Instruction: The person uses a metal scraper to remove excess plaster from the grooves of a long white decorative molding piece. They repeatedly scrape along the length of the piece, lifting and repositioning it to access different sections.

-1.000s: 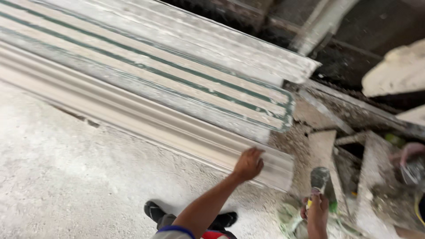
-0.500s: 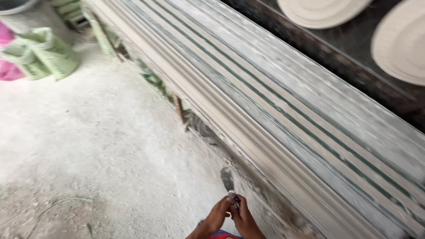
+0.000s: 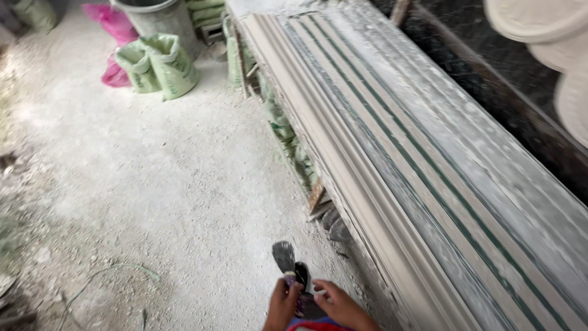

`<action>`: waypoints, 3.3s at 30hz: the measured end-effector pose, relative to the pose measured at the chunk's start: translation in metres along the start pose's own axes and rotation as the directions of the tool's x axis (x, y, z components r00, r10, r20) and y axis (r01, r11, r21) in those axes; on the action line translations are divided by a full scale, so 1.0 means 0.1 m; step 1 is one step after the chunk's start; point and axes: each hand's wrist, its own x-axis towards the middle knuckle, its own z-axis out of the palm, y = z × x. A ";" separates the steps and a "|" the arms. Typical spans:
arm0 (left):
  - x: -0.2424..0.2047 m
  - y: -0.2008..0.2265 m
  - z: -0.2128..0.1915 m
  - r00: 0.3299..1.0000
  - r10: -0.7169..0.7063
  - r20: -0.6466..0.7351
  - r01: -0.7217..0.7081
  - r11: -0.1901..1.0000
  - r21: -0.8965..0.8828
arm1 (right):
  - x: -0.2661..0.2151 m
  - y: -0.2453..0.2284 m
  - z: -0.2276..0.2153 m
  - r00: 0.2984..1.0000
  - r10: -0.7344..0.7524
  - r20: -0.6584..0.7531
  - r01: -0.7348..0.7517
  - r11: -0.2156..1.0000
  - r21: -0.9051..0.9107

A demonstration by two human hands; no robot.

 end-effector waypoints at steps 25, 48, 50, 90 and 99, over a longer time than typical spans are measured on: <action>5.34 3.11 -0.50 0.861 0.424 0.282 -0.508 0.671 0.540 | 4.62 -2.71 -2.39 0.725 -0.318 -0.611 0.103 0.927 -0.361; 6.81 3.98 0.15 0.979 0.203 0.027 -0.134 0.534 0.835 | 5.89 -2.99 -3.11 0.766 -0.368 -0.527 -0.213 0.629 -0.748; 7.00 4.04 0.10 0.992 0.123 -0.037 -0.037 0.550 0.835 | 5.89 -2.97 -3.10 0.774 -0.364 -0.517 -0.187 0.649 -0.737; 9.11 5.64 -0.54 0.990 0.143 0.008 -0.082 0.522 0.849 | 7.75 -4.15 -3.46 0.704 -0.419 -0.574 -0.196 0.662 -0.724; 9.56 5.48 -0.59 0.965 0.260 -0.036 -0.113 0.534 0.838 | 7.75 -4.16 -3.45 0.708 -0.400 -0.583 -0.192 0.685 -0.703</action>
